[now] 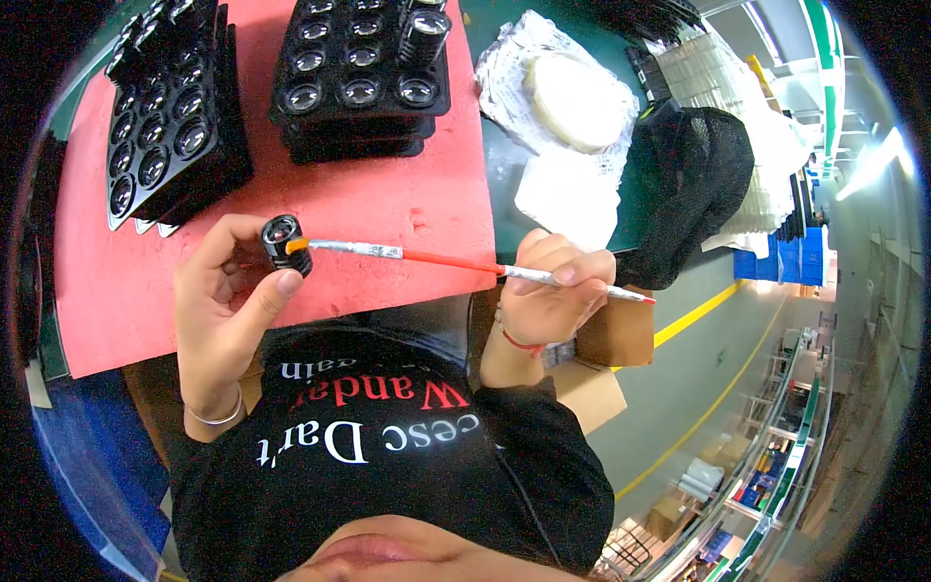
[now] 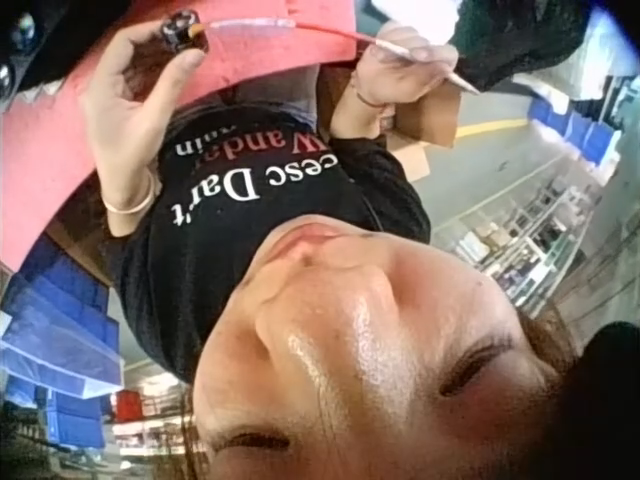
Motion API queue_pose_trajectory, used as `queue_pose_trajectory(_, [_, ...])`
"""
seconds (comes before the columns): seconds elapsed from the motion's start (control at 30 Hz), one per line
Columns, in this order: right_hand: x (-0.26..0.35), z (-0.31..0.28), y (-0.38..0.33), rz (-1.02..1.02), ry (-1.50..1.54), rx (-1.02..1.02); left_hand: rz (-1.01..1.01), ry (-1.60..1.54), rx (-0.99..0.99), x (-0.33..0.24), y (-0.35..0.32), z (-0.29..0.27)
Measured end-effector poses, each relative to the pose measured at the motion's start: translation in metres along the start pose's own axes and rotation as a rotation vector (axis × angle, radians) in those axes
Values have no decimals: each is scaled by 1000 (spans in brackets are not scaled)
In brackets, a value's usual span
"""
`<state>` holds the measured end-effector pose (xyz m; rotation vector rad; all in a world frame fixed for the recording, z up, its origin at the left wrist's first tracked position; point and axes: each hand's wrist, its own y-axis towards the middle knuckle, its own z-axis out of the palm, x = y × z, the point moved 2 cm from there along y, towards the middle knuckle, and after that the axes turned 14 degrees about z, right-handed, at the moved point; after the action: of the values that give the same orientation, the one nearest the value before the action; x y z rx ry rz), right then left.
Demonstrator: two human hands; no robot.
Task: Apply orange coating to small circular components using a brush and organize them into a tray.
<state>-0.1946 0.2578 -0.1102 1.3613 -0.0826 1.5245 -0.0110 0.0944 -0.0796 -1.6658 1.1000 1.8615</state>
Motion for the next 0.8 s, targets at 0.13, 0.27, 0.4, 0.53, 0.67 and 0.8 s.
queue_pose_trajectory(0.13, [1, -2, 1, -32, -53, -27, -1, -32, 3, 1, 1, 0])
queue_pose_trajectory(0.27, [-2, 3, -1, -59, -79, -89, 46, -4, -15, 0, -2, -3])
queue_pose_trajectory(0.4, [0, 1, 0, -64, 15, -108, 138, 140, 45, -12, -3, -10])
queue_pose_trajectory(0.53, [1, -3, -3, -78, 19, -134, 463, 492, 34, -47, 9, -32])
queue_pose_trajectory(0.67, [1, -2, -4, -80, 16, -187, 448, 966, -100, -69, 59, -58])
queue_pose_trajectory(0.8, [1, 3, -2, -52, 7, -126, 375, 1153, -59, -62, 95, -80])
